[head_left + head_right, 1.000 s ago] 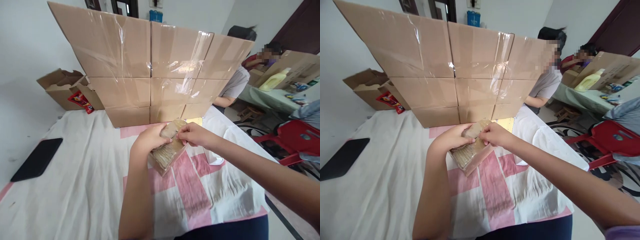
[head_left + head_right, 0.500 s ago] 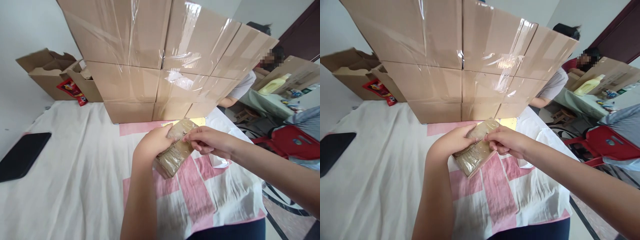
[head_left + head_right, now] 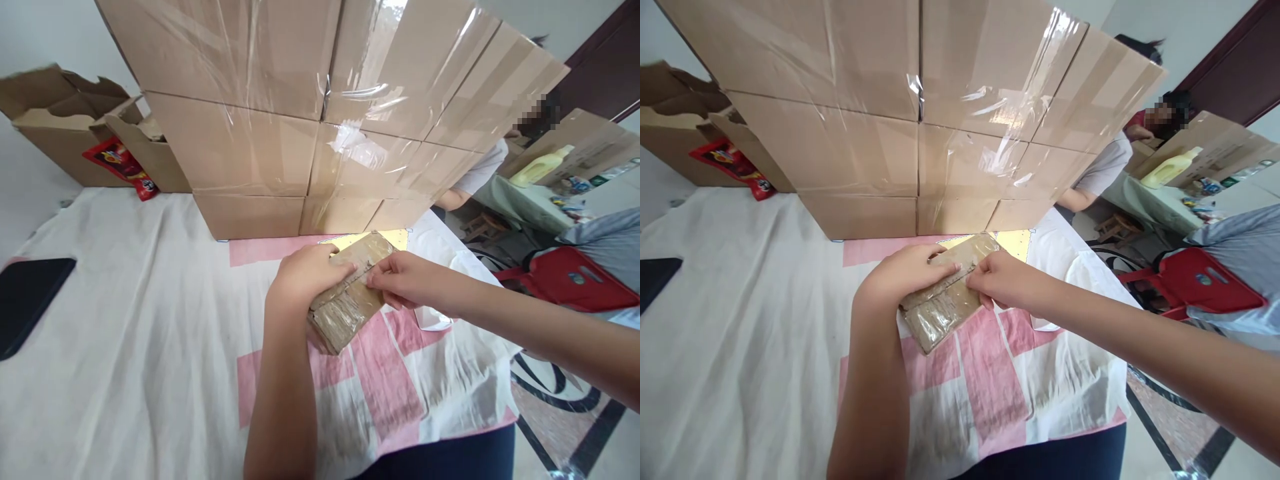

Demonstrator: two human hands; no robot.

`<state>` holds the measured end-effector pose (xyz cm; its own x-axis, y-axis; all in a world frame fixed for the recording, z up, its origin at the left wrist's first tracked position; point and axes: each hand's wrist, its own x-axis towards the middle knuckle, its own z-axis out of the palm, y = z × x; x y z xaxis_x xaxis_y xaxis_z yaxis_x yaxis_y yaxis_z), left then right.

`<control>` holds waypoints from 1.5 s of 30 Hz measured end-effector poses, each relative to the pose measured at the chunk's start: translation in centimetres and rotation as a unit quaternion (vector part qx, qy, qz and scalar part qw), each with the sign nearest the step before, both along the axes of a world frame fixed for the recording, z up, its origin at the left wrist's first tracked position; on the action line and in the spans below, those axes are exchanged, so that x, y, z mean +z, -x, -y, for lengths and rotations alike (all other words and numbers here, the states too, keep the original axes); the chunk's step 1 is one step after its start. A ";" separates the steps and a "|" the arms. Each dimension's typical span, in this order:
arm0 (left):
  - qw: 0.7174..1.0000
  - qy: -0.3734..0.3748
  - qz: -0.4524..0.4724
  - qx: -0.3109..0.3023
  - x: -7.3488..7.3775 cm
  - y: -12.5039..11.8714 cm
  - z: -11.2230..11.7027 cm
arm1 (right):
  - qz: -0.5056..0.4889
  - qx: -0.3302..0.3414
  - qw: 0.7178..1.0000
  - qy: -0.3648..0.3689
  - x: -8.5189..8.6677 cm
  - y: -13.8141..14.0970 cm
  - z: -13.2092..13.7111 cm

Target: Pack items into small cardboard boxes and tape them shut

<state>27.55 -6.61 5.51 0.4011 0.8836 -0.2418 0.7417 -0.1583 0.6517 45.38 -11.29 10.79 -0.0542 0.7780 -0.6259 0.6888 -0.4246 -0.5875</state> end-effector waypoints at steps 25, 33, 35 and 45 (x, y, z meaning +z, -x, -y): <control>1.000 -0.021 -0.013 0.006 0.4 -1.4 0.9 | 0.185 0.420 0.748 -0.480 -3.3 -7.8 1.9; 0.999 -0.020 -0.032 0.009 1.9 -2.9 2.5 | 0.159 0.294 0.765 -0.550 -8.0 -9.6 3.4; 0.999 -0.038 -0.031 0.010 2.0 -3.2 3.2 | 0.109 0.180 0.789 -0.577 -10.1 -9.9 3.8; 0.996 -0.080 -0.038 0.010 0.7 -3.2 4.8 | -0.209 -0.117 0.840 -0.488 -16.9 -7.9 5.7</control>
